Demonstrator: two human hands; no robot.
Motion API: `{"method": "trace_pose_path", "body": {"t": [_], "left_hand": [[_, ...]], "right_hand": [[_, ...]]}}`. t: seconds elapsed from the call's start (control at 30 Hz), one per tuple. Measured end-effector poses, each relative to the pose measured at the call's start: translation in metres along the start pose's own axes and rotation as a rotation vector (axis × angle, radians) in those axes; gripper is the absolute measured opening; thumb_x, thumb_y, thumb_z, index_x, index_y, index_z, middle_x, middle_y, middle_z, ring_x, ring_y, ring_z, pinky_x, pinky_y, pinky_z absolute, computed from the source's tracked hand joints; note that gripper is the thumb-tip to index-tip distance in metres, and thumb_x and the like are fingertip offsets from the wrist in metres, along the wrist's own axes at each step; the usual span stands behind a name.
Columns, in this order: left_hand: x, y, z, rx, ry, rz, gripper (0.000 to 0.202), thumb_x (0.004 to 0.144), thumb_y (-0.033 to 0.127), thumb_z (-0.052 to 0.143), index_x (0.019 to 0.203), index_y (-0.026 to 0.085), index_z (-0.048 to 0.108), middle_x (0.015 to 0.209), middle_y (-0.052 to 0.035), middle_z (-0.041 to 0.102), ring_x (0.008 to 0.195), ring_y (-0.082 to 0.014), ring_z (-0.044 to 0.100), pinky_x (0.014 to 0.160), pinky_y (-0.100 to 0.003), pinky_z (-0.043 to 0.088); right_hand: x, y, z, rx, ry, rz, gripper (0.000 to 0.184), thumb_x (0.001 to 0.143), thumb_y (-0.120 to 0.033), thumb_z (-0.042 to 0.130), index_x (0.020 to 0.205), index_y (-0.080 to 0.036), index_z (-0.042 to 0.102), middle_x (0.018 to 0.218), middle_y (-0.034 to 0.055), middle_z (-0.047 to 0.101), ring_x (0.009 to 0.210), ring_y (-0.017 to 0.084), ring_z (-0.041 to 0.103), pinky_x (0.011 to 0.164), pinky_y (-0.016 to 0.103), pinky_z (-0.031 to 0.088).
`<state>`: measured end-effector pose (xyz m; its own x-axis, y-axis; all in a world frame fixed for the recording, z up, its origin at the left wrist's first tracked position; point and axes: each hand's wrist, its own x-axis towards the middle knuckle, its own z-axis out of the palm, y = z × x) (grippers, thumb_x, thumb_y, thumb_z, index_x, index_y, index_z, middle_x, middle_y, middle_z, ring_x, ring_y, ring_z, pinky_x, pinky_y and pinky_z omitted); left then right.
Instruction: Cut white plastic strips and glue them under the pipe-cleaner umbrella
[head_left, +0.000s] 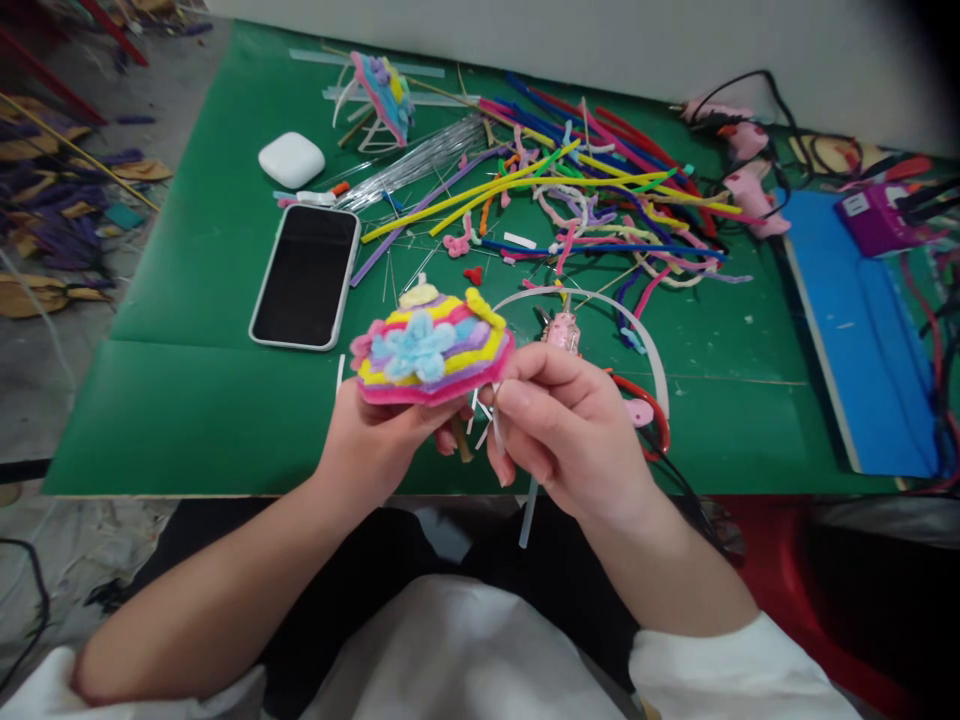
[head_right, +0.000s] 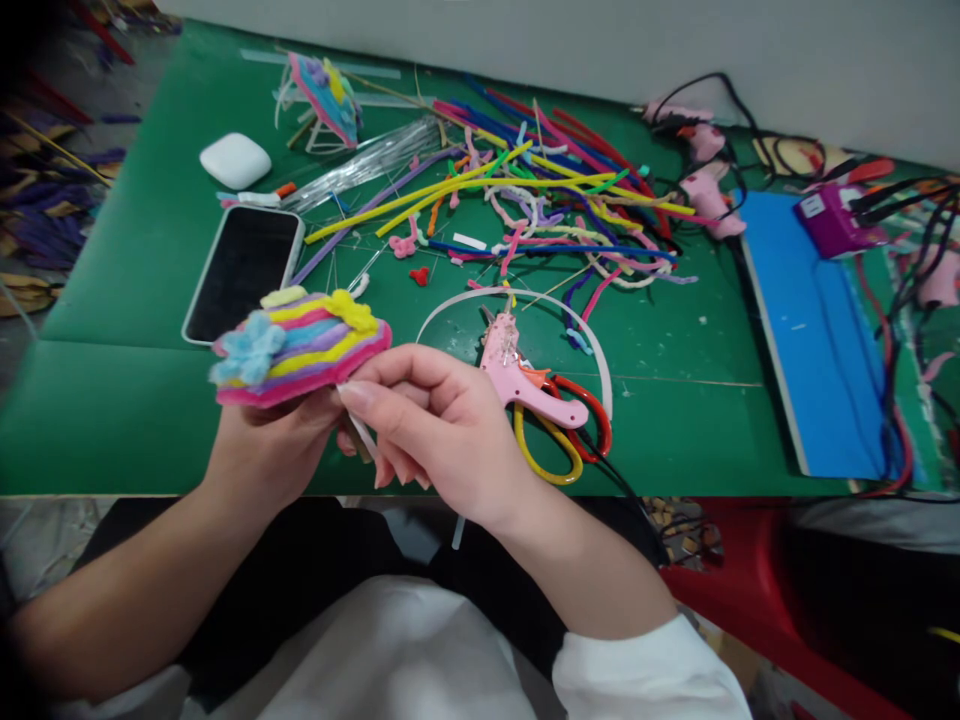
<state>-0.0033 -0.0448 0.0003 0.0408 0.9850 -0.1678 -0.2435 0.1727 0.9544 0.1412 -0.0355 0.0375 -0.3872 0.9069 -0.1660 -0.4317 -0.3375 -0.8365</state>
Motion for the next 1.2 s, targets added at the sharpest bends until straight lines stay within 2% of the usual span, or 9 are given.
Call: {"method": "trace_pose_path", "body": {"t": [0.13, 0.3, 0.57, 0.97, 1.2], "left_hand": [[-0.0003, 0.0006, -0.0001, -0.038, -0.019, -0.008, 0.015, 0.071, 0.033, 0.072, 0.071, 0.019, 0.068, 0.060, 0.0008, 0.066, 0.043, -0.0095, 0.056, 0.041, -0.021, 0.049], [-0.0013, 0.0019, -0.0005, -0.061, -0.034, -0.013, 0.008, 0.073, 0.026, 0.071, 0.071, 0.018, 0.069, 0.060, 0.0026, 0.066, 0.045, -0.0073, 0.057, 0.043, -0.016, 0.050], [-0.0007, 0.0043, 0.0000, -0.085, -0.059, -0.015, 0.007, 0.074, 0.026, 0.070, 0.071, 0.020, 0.068, 0.060, 0.0042, 0.066, 0.046, -0.0063, 0.058, 0.043, -0.014, 0.050], [-0.0013, 0.0036, -0.0004, -0.091, -0.064, -0.024, 0.007, 0.075, 0.025, 0.070, 0.072, 0.019, 0.069, 0.060, 0.0029, 0.066, 0.046, -0.0072, 0.058, 0.044, -0.015, 0.050], [0.0005, -0.0009, -0.0001, -0.082, -0.047, 0.008, 0.015, 0.074, 0.029, 0.071, 0.071, 0.015, 0.067, 0.060, 0.0012, 0.065, 0.044, -0.0075, 0.057, 0.041, -0.016, 0.049]], "right_hand": [[0.0001, -0.0002, 0.0003, -0.003, 0.002, 0.007, 0.013, 0.079, -0.028, 0.064, 0.073, -0.019, 0.057, 0.039, -0.0123, 0.039, 0.029, 0.002, 0.033, 0.037, 0.015, 0.044], [0.0004, 0.0002, 0.0003, -0.021, 0.012, 0.012, 0.014, 0.078, -0.029, 0.065, 0.073, -0.019, 0.057, 0.038, -0.0125, 0.038, 0.029, 0.002, 0.033, 0.037, 0.015, 0.045], [0.0005, 0.0011, 0.0001, 0.004, -0.004, 0.005, 0.012, 0.079, -0.027, 0.064, 0.073, -0.019, 0.057, 0.038, -0.0125, 0.038, 0.029, 0.002, 0.034, 0.038, 0.015, 0.045], [0.0006, 0.0016, 0.0002, 0.040, -0.012, 0.001, 0.010, 0.080, -0.024, 0.064, 0.074, -0.019, 0.059, 0.039, -0.0124, 0.040, 0.030, 0.001, 0.033, 0.039, 0.013, 0.046], [0.0004, 0.0026, -0.0003, 0.050, -0.018, -0.006, 0.009, 0.081, -0.024, 0.063, 0.075, -0.019, 0.059, 0.039, -0.0125, 0.041, 0.030, 0.001, 0.034, 0.039, 0.013, 0.046]]}}
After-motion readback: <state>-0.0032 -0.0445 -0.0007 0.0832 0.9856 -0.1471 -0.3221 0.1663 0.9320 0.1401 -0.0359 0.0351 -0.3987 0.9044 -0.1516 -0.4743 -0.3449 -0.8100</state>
